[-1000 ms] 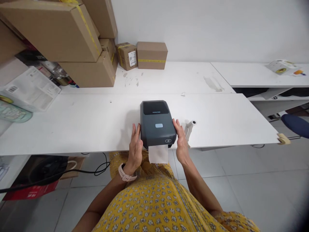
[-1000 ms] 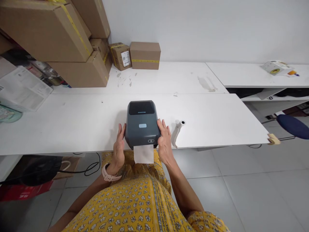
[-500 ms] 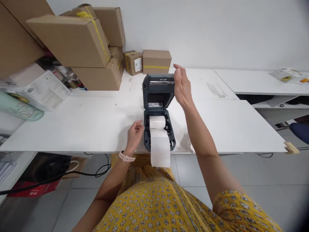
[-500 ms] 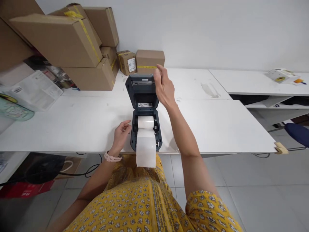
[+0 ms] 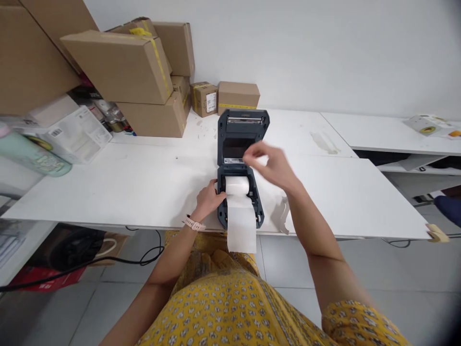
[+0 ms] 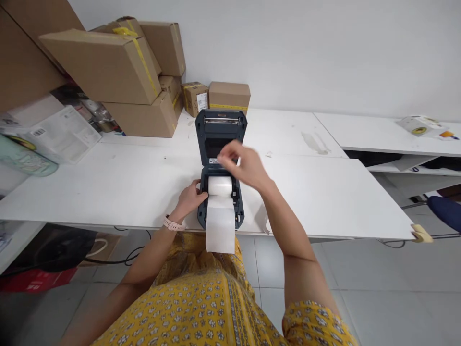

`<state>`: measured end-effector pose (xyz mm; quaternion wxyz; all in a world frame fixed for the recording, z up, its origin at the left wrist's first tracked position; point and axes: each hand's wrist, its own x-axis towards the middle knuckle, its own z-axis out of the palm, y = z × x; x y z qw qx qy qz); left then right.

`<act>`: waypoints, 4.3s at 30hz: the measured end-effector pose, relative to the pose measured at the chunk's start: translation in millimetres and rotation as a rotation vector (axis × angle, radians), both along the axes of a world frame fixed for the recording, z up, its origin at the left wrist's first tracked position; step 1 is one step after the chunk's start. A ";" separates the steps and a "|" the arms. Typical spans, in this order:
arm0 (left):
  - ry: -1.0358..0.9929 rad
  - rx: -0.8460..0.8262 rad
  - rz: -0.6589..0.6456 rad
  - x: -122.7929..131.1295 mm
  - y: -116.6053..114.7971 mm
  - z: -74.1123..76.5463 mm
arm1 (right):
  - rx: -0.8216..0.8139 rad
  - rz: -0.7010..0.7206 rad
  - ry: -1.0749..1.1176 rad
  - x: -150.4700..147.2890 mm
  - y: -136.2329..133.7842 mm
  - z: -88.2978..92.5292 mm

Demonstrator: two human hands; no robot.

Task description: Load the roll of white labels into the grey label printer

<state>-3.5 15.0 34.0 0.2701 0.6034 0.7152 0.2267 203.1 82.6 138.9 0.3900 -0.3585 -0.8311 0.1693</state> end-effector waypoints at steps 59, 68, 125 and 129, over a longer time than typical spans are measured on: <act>0.288 -0.064 -0.107 4.8 7.0 10.5 | -0.702 -0.070 0.368 171.9 -38.7 -124.8; 0.066 -0.015 -0.054 2.9 2.2 3.5 | -0.317 0.403 -0.335 36.2 -4.7 -32.8; -0.105 0.403 -0.325 16.9 -31.3 -2.2 | -0.189 0.186 -0.374 3.6 -49.9 -97.0; -0.037 0.379 -0.387 12.4 -28.8 -5.8 | -0.173 0.226 -0.342 11.5 -47.4 -93.9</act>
